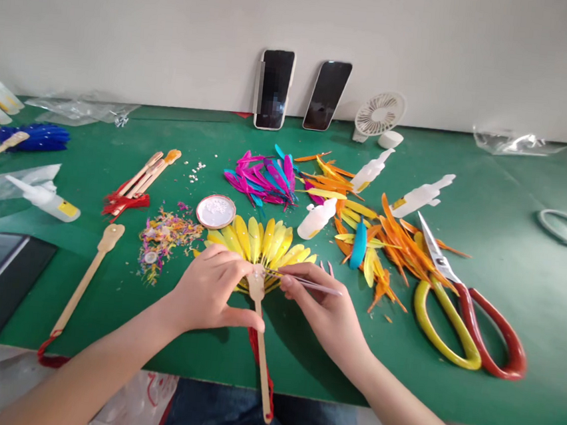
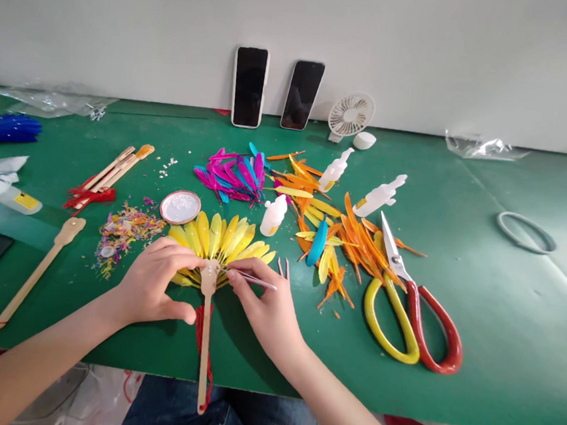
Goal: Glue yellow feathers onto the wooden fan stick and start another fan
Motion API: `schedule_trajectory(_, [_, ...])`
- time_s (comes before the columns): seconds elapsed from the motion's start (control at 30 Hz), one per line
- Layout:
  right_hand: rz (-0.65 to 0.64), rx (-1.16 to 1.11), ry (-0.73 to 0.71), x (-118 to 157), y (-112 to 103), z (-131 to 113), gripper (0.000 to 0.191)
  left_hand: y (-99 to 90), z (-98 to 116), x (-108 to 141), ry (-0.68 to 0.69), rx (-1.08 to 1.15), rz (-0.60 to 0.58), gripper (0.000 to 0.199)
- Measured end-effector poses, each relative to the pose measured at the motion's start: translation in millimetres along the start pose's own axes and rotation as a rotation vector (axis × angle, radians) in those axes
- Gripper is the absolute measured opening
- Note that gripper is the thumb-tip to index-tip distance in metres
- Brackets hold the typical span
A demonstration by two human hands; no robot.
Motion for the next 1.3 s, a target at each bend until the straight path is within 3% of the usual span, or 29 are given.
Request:
schedule_trajectory(0.67, [-0.06, 0.09, -0.06, 2, 8, 0, 0.008, 4.0, 2, 0, 0.029, -0.019, -0.066, 0.054])
schedule_trajectory(0.9, [0.005, 0.071, -0.054, 2, 4, -1, 0.008, 3.5, 1, 0, 0.029, -0.023, -0.061, 0.054])
schedule_trajectory(1.3, [-0.023, 0.211, -0.219, 5, 6, -10, 0.009, 3.9, 3, 3, 0.072, 0.049, -0.085, 0.046])
Point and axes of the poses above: each hand's wrist, its own x-axis away from the middle knuckle, its own y-axis out of the palm, z = x × y, the point moved 4 cm from there along -x, towards the middle knuckle, and after that the axes turned 7 degrees about x, right-handed, at the moved point
